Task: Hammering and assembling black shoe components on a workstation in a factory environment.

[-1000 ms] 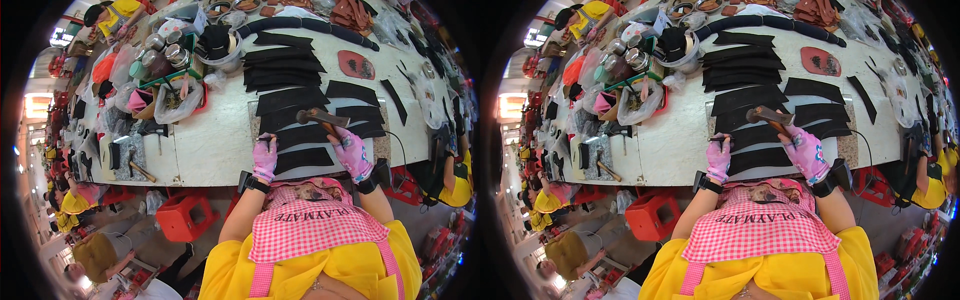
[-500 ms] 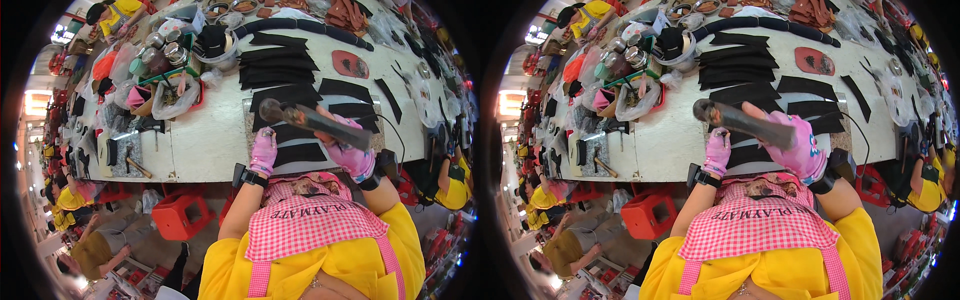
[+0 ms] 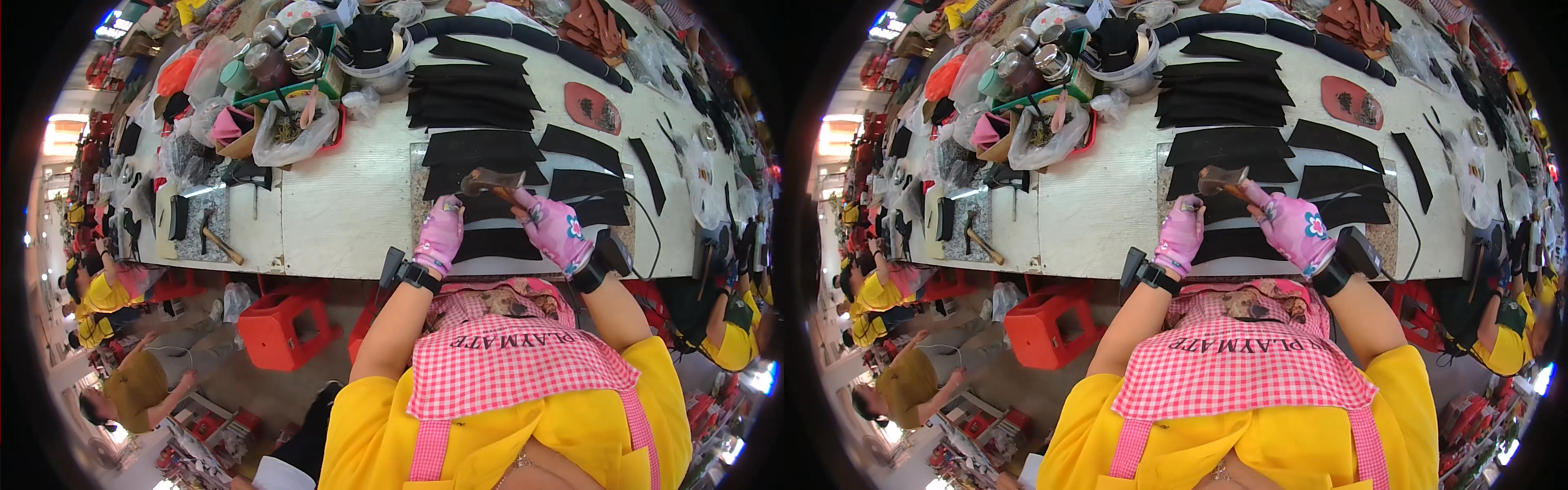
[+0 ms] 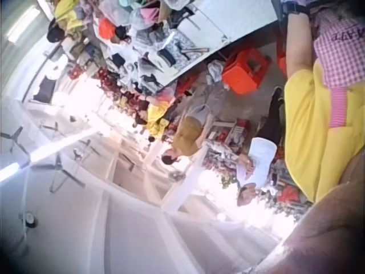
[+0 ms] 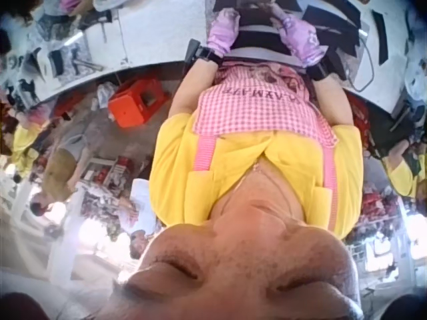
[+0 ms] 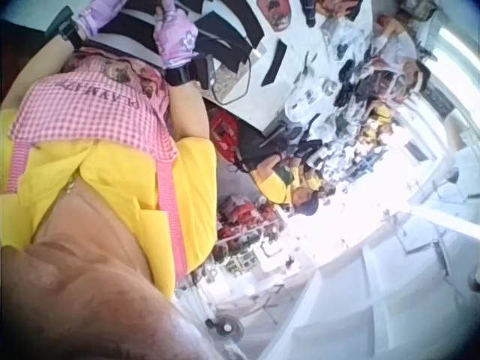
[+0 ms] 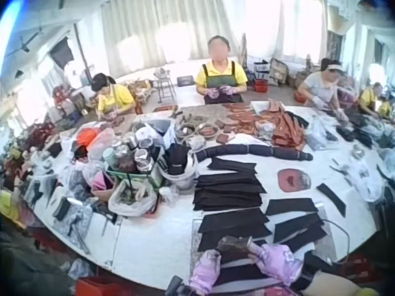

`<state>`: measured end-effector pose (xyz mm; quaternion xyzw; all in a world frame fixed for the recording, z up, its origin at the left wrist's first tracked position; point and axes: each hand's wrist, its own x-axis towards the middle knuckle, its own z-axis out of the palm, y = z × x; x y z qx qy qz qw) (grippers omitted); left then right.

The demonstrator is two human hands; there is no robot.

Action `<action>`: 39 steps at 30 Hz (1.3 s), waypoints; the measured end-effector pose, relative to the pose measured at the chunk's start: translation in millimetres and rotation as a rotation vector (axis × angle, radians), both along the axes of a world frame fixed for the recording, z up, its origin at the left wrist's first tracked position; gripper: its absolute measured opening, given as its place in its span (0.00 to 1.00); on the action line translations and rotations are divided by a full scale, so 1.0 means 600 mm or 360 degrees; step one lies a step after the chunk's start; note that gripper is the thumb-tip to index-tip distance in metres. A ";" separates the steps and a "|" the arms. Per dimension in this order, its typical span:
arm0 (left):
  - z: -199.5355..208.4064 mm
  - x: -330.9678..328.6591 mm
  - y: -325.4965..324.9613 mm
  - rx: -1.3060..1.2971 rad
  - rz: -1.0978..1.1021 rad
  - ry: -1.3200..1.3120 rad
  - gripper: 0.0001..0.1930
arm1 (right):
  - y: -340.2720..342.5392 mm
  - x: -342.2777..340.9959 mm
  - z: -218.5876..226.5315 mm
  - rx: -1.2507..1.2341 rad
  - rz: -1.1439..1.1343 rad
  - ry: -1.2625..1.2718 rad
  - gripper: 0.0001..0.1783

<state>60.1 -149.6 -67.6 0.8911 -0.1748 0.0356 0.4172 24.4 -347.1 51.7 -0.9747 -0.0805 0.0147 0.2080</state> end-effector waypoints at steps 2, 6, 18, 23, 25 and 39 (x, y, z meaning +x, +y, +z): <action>-0.004 -0.006 0.005 -0.0027 0.0040 -0.0043 0.06 | 0.006 -0.006 0.000 0.0186 -0.0074 -0.0044 0.23; -0.003 0.002 0.007 0.0031 0.0344 0.0267 0.08 | -0.005 -0.027 -0.004 0.0272 -0.0242 -0.0122 0.21; 0.009 -0.013 -0.004 -0.0416 0.0314 0.0514 0.04 | -0.010 -0.042 0.042 0.0357 -0.0256 -0.0223 0.13; 0.011 -0.011 -0.021 -0.0186 0.0149 0.0150 0.03 | 0.002 -0.021 0.095 0.0310 -0.0103 -0.0226 0.11; 0.007 -0.014 -0.016 0.0166 0.0117 0.0044 0.04 | 0.012 -0.022 0.141 0.0731 0.0024 -0.0281 0.13; 0.002 -0.007 -0.015 0.0145 0.0074 0.0072 0.05 | -0.005 -0.027 0.007 0.0207 -0.0181 0.0315 0.25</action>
